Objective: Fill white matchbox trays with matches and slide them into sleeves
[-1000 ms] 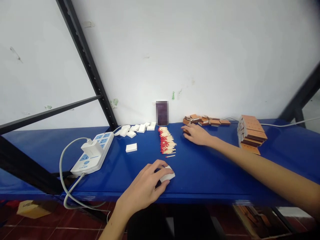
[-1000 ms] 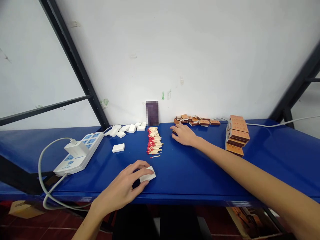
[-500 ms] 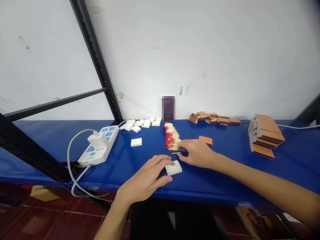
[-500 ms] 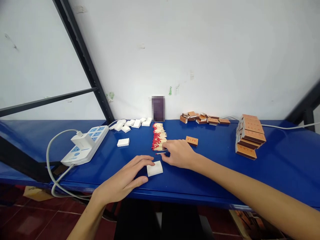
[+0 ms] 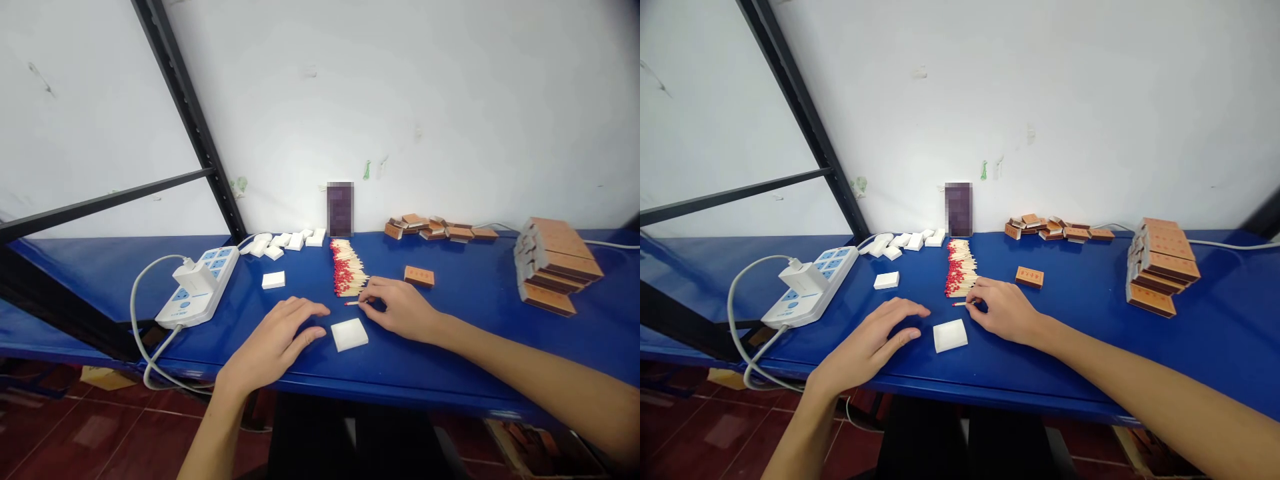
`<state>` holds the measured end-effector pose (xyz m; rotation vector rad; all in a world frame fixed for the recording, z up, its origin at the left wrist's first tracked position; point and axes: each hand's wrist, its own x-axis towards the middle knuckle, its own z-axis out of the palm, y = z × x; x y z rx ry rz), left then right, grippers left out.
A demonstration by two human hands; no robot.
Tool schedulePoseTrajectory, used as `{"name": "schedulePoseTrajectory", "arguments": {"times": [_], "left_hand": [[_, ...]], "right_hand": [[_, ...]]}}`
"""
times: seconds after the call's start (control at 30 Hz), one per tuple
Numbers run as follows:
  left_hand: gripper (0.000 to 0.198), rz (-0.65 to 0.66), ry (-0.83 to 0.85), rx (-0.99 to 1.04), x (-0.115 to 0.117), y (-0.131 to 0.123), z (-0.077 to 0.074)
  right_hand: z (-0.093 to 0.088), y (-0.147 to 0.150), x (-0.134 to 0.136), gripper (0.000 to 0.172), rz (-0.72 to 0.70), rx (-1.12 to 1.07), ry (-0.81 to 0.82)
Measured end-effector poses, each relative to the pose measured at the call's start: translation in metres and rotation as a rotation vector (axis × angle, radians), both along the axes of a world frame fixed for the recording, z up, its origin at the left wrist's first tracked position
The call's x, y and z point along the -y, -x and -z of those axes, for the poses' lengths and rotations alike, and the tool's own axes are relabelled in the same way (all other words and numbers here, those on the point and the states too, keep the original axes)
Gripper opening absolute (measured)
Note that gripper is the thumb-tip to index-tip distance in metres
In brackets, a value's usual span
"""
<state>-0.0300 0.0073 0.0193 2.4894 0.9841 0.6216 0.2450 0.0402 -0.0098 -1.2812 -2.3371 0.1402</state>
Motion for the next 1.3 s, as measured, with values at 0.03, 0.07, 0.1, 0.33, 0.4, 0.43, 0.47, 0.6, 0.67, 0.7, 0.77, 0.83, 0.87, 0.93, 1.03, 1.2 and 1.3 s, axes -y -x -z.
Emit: {"name": "schedulePoseTrajectory", "arguments": {"times": [0.03,0.07,0.1,0.33,0.4,0.43,0.47,0.6,0.67,0.7,0.77,0.83,0.87,0.93,1.03,1.2,1.3], "left_hand": [[0.023,0.019,0.011,-0.006,-0.001,0.002,0.001],[0.021,0.034,0.021,-0.007,-0.003,0.003,0.001],[0.02,0.045,0.027,-0.006,-0.003,0.003,0.002],[0.007,0.117,-0.159,0.07,-0.003,-0.003,0.006],[0.003,0.077,-0.296,0.128,-0.002,-0.005,0.007],[0.005,0.043,-0.345,0.144,-0.002,-0.005,0.007],[0.007,0.008,-0.373,0.143,-0.002,-0.005,0.008],[0.007,-0.059,-0.33,0.028,-0.004,-0.007,0.009],[0.013,-0.041,-0.269,-0.029,-0.004,-0.007,0.008],[0.015,-0.031,-0.243,-0.047,-0.004,-0.007,0.008],[0.016,-0.022,-0.21,-0.059,-0.004,-0.006,0.006],[0.017,0.0,-0.178,-0.049,-0.004,-0.004,0.005],[0.017,0.027,-0.158,-0.038,-0.004,-0.004,0.004],[0.017,0.099,-0.127,-0.001,-0.004,-0.003,0.004],[0.015,0.187,-0.173,0.101,-0.006,-0.005,0.008],[0.009,0.201,-0.363,0.186,-0.009,-0.012,0.019],[0.01,0.168,-0.406,0.192,-0.008,-0.014,0.021]], "right_hand": [[0.0,0.0,0.0,0.015,-0.011,-0.012,0.004],[0.001,-0.001,0.0,0.014,-0.022,-0.025,0.006],[0.002,-0.001,-0.001,0.014,-0.03,-0.037,0.004],[0.003,-0.003,-0.003,0.012,-0.024,-0.032,0.023],[0.003,-0.003,-0.003,0.014,-0.045,-0.031,0.03],[0.003,-0.003,-0.003,0.015,-0.061,-0.033,0.032],[0.002,-0.003,-0.003,0.016,-0.076,-0.038,0.033],[0.002,-0.004,-0.003,0.019,-0.098,-0.069,0.039],[0.002,-0.004,-0.003,0.021,-0.088,-0.073,0.049],[0.002,-0.005,-0.003,0.023,-0.082,-0.066,0.05],[0.002,-0.005,-0.003,0.027,-0.07,-0.041,0.045],[0.003,-0.006,-0.002,0.031,-0.056,-0.015,0.039],[0.003,-0.006,-0.002,0.031,-0.051,-0.004,0.039],[0.004,-0.005,-0.002,0.032,-0.049,0.006,0.04],[0.004,-0.005,-0.002,0.033,-0.053,0.013,0.048],[0.004,-0.005,-0.002,0.029,-0.051,0.01,0.068],[0.003,-0.005,-0.002,0.026,-0.061,-0.019,0.069]]}}
